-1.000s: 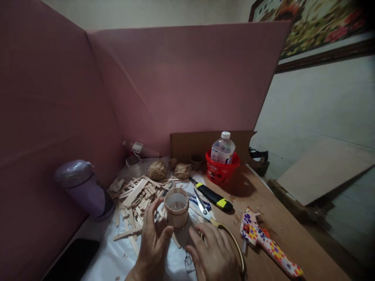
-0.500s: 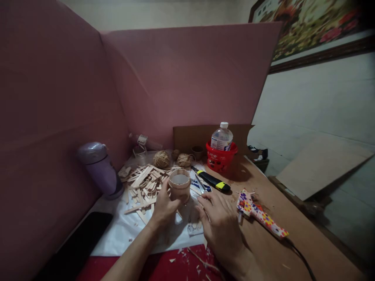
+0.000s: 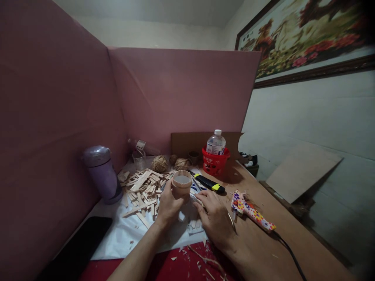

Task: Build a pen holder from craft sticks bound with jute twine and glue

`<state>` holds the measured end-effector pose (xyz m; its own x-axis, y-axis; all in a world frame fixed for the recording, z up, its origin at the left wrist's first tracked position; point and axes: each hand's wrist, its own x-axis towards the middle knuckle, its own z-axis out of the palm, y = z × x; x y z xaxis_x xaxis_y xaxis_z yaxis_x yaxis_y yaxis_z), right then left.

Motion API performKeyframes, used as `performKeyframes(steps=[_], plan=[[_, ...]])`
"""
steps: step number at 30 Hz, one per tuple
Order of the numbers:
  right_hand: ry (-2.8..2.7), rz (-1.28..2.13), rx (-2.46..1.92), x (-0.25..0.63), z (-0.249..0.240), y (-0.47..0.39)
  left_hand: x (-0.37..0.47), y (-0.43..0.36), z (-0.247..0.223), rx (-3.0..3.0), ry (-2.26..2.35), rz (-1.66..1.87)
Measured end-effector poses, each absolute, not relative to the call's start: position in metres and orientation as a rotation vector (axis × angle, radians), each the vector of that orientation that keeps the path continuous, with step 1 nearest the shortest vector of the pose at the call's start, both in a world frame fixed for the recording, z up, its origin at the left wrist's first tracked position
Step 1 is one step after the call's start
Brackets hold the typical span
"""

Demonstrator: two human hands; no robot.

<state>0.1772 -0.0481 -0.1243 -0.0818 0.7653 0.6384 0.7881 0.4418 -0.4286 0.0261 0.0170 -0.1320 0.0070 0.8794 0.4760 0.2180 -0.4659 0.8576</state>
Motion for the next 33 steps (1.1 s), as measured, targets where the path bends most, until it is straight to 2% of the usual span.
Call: performKeyframes(steps=[8, 14, 20, 24, 29, 33], plan=[[-1.840, -0.018, -1.319, 0.180, -0.132, -0.043, 0.009, 0.018, -0.125, 1.635, 1.213, 1.638], [-1.830, -0.018, -1.305, 0.179, -0.131, -0.045, -0.024, 0.029, -0.118, 1.518, 1.541, 1.888], [-1.790, 0.169, -1.354, 0.172, -0.105, -0.045, -0.018, 0.029, -0.126, 1.943, 1.751, 1.574], [-1.827, 0.090, -1.411, 0.166, -0.088, -0.041, -0.009, 0.023, -0.130, 2.224, 1.809, 1.288], [-1.807, -0.103, -1.382, 0.163, -0.105, -0.034, -0.011, 0.025, -0.135, 2.384, 1.921, 1.075], [-1.841, -0.087, -1.359, 0.163, -0.123, -0.032, -0.012, 0.028, -0.138, 2.428, 1.952, 0.993]])
